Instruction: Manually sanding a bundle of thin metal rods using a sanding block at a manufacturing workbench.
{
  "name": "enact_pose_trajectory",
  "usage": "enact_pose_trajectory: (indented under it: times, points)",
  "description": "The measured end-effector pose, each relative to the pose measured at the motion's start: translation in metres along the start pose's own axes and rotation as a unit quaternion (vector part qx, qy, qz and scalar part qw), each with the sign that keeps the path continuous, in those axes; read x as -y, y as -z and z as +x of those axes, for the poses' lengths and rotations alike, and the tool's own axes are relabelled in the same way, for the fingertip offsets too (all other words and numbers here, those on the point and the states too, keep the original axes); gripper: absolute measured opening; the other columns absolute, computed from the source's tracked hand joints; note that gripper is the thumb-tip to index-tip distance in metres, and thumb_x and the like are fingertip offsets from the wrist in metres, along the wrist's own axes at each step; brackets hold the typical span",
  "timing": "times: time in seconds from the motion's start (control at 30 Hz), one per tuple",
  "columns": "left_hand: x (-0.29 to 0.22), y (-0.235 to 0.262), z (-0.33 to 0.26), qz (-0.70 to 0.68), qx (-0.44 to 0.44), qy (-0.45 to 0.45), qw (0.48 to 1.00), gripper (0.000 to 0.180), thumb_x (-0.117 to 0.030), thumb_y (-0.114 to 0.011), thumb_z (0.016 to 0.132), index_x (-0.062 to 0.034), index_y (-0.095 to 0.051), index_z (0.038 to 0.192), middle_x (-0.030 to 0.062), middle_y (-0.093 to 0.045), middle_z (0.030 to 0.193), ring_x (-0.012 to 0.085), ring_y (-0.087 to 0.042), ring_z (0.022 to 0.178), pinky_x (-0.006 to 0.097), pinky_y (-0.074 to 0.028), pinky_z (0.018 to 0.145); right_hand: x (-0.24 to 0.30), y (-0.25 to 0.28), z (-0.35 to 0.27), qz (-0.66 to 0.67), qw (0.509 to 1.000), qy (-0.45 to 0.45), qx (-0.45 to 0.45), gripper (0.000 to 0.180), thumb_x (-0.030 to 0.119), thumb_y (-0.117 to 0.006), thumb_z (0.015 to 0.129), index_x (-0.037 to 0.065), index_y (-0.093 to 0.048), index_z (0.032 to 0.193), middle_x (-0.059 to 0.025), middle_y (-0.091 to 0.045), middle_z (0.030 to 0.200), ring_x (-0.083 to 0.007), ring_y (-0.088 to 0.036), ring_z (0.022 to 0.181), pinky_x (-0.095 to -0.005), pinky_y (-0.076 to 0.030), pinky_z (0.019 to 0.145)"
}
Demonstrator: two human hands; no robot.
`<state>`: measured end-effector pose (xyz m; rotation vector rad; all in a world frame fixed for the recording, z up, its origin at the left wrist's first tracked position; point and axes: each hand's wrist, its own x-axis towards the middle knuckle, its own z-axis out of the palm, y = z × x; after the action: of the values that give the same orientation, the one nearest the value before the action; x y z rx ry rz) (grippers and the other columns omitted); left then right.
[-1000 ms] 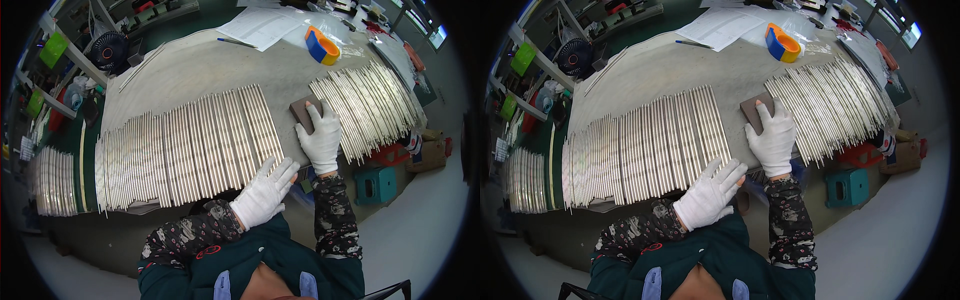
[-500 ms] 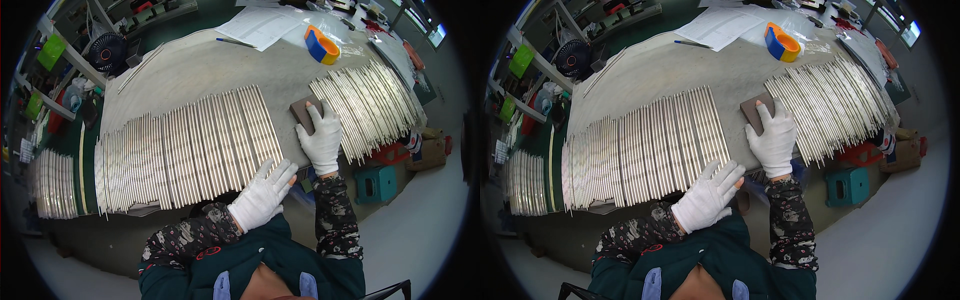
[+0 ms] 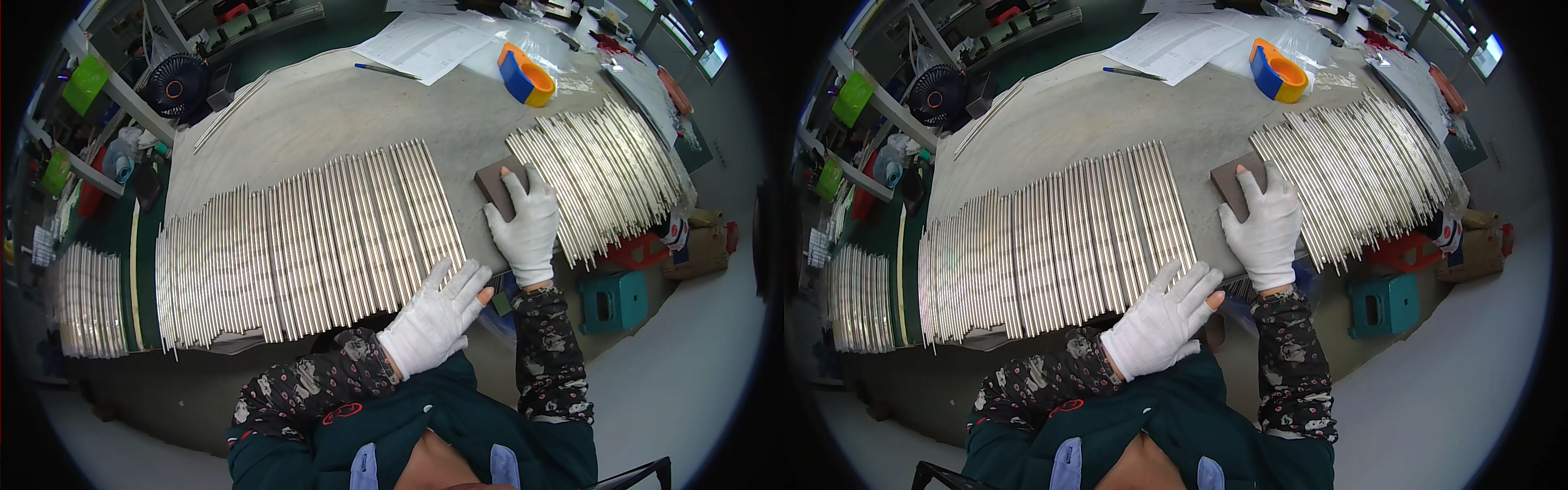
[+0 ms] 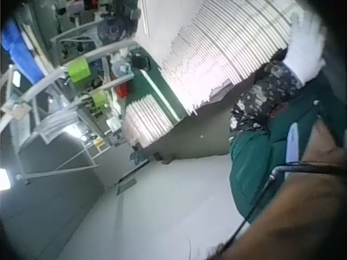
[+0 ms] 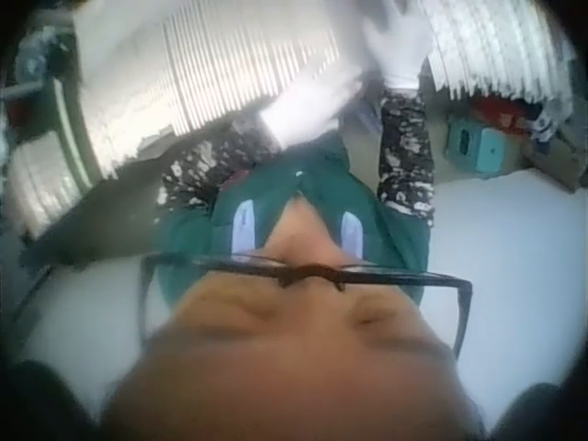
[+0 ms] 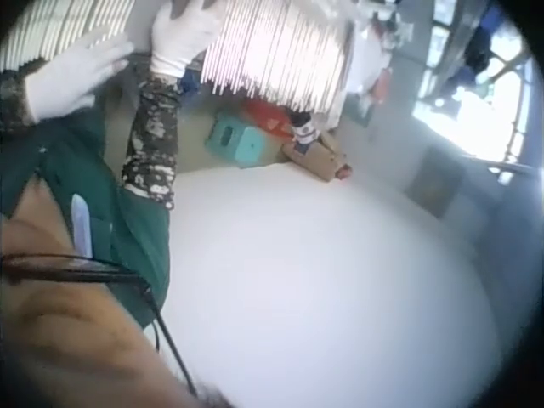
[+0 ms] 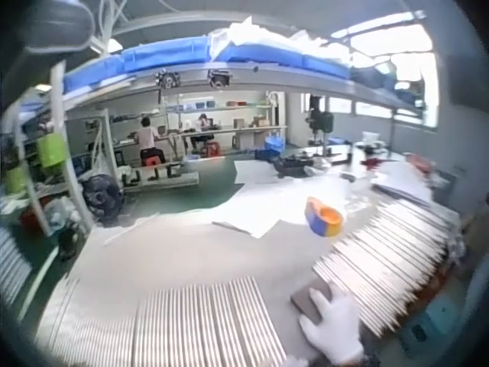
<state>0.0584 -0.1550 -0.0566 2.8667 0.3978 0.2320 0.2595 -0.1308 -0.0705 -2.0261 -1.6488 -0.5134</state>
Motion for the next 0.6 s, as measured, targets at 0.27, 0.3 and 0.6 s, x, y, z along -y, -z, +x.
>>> enact_pose_trajectory:
  times: [0.27,0.3,0.6]
  points:
    - [0.006,0.029,-0.004,-0.031,0.009,-0.024,0.999,0.077,-0.033,-0.074,0.071,0.0026,-0.044,0.132,0.0196,-0.038,0.141,0.034,-0.035,0.133,0.05,-0.025,0.11,0.001,0.001,0.001,0.003,1.0,-0.002,-0.007,0.054,0.027,-0.076,0.067,0.009,-0.063,0.116,-0.0213,-0.053,0.123,-0.0336,-0.054,0.103,-0.0428,-0.047,0.085]
    - [0.009,0.032,-0.004,-0.031,0.009,-0.024,0.999,0.077,-0.033,-0.074,0.071,0.0026,-0.044,0.132,0.0196,-0.038,0.141,0.034,-0.035,0.133,0.05,-0.025,0.11,0.001,0.0,0.001,0.007,1.0,0.0,-0.005,0.054,0.027,-0.076,0.066,0.009,-0.063,0.116,-0.0212,-0.053,0.123,-0.0336,-0.054,0.103,-0.0428,-0.047,0.084]
    - [0.107,0.068,0.027,0.091,0.023,0.051,0.994,0.058,-0.024,-0.059,0.087,0.0,-0.041,0.136,0.0179,-0.034,0.147,0.0341,-0.031,0.137,0.045,-0.028,0.111,-0.002,-0.001,-0.001,0.0,1.0,-0.002,-0.01,0.054,0.027,-0.077,0.065,0.009,-0.063,0.114,-0.02,-0.051,0.124,-0.033,-0.055,0.101,-0.0433,-0.047,0.083]
